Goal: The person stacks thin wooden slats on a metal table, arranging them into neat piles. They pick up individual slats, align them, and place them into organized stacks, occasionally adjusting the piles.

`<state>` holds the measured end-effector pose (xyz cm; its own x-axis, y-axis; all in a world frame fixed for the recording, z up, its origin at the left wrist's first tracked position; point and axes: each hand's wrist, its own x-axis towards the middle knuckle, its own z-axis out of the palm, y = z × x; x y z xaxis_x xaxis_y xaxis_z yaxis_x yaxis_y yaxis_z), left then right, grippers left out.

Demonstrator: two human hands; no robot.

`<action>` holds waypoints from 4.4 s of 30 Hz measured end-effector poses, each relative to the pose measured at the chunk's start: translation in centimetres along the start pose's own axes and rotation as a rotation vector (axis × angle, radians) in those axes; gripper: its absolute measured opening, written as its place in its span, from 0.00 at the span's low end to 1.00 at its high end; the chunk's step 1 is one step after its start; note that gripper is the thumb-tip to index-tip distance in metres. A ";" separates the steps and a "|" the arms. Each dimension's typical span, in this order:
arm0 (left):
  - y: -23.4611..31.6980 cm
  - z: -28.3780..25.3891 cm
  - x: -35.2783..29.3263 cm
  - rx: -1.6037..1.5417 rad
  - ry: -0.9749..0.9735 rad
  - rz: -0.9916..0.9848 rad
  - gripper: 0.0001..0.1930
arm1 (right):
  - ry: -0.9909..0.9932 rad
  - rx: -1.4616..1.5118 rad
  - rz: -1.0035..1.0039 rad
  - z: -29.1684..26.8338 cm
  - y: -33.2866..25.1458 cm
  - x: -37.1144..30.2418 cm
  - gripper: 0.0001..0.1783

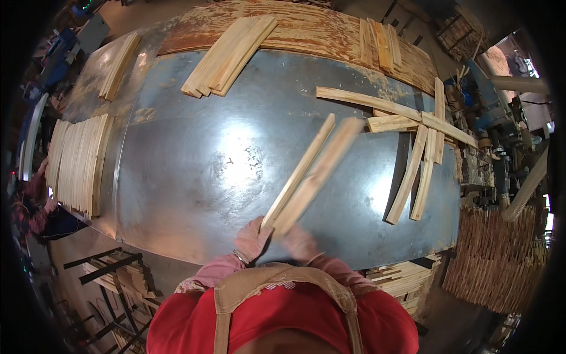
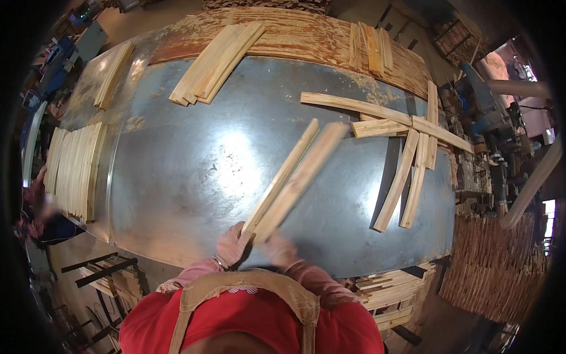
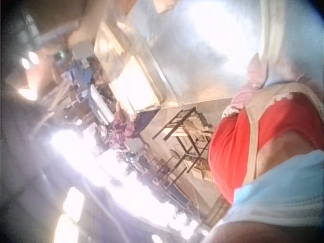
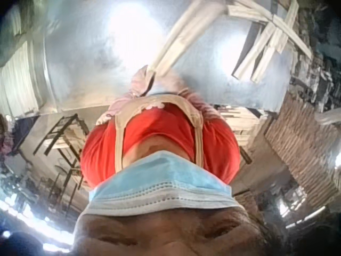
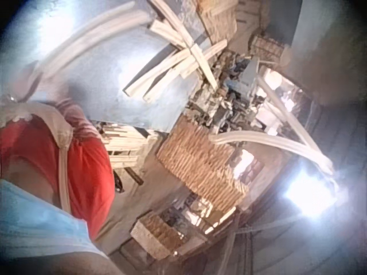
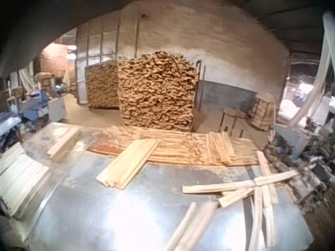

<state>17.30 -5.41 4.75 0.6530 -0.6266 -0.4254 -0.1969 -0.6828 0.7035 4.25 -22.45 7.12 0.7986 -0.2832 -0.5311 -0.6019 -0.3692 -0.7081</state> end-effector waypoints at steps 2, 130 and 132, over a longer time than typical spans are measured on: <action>2.7 0.7 -0.7 0.090 0.057 -0.042 0.27 | -0.270 -0.108 -0.016 -0.4 -2.0 -0.9 0.31; 12.3 19.9 -1.9 0.152 0.135 -0.280 0.33 | 1.040 -0.107 1.382 -8.1 74.7 -43.6 0.34; 12.5 19.0 -3.6 0.364 0.195 -0.329 0.34 | 1.383 0.062 1.185 -16.0 71.6 -42.0 0.34</action>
<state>-1.38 -18.78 4.24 0.8400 -0.2997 -0.4524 -0.1775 -0.9396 0.2928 -72.41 -51.10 -13.84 -0.5991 -0.8006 -0.0081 -0.7576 0.5701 -0.3179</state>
